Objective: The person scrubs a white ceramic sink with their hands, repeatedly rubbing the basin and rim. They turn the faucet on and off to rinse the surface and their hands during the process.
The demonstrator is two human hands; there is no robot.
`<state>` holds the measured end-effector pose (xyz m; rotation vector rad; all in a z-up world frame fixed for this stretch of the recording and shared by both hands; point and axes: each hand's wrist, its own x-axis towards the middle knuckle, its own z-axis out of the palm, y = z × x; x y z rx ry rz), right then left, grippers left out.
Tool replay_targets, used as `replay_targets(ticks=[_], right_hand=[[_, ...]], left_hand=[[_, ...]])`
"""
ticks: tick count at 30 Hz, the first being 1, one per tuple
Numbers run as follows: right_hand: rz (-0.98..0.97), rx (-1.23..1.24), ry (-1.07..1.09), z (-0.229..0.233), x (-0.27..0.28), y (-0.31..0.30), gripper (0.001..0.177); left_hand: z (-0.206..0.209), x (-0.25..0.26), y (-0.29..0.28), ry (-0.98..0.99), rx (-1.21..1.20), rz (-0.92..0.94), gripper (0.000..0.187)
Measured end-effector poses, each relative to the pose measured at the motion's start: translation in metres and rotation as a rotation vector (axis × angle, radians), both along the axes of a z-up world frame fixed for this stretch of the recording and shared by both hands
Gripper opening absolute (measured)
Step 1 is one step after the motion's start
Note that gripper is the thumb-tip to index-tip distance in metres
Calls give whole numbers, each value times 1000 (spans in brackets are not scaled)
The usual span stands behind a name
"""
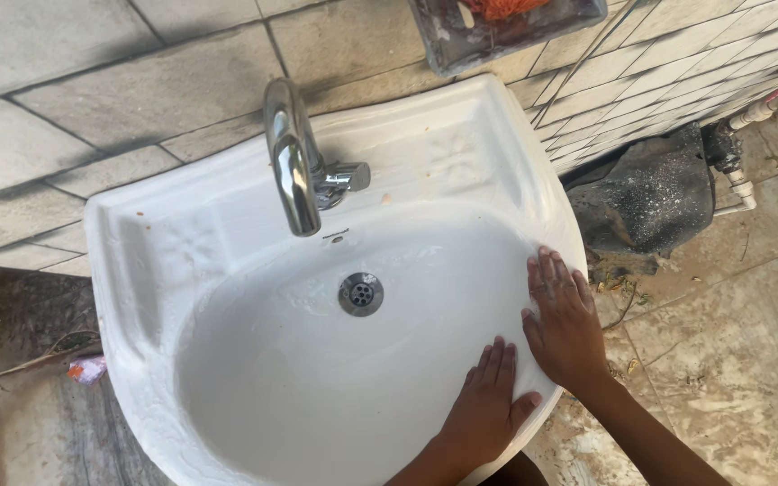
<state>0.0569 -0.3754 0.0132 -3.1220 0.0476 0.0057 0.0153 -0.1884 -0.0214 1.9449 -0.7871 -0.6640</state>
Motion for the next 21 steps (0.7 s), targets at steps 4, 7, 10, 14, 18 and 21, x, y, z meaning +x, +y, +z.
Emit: replay_targets(ticks=[4, 7, 10, 14, 18, 21], right_hand=[[-143, 52, -71, 3, 66, -12, 78], [-148, 5, -62, -8, 73, -7, 79], [-240, 33, -48, -11, -6, 5, 76], [-279, 298, -115, -18, 20, -20, 76], [-103, 657, -131, -4, 187, -60, 67], [84, 593, -195, 5, 228, -60, 66]], left_hand=[[13, 8, -25, 17, -101, 92, 71], [16, 16, -44, 0, -142, 126, 68], [13, 17, -29, 40, -104, 44, 75], [8, 8, -21, 127, 3, 8, 74], [5, 28, -43, 31, -68, 72, 73], [9, 49, -58, -28, -65, 102, 73]])
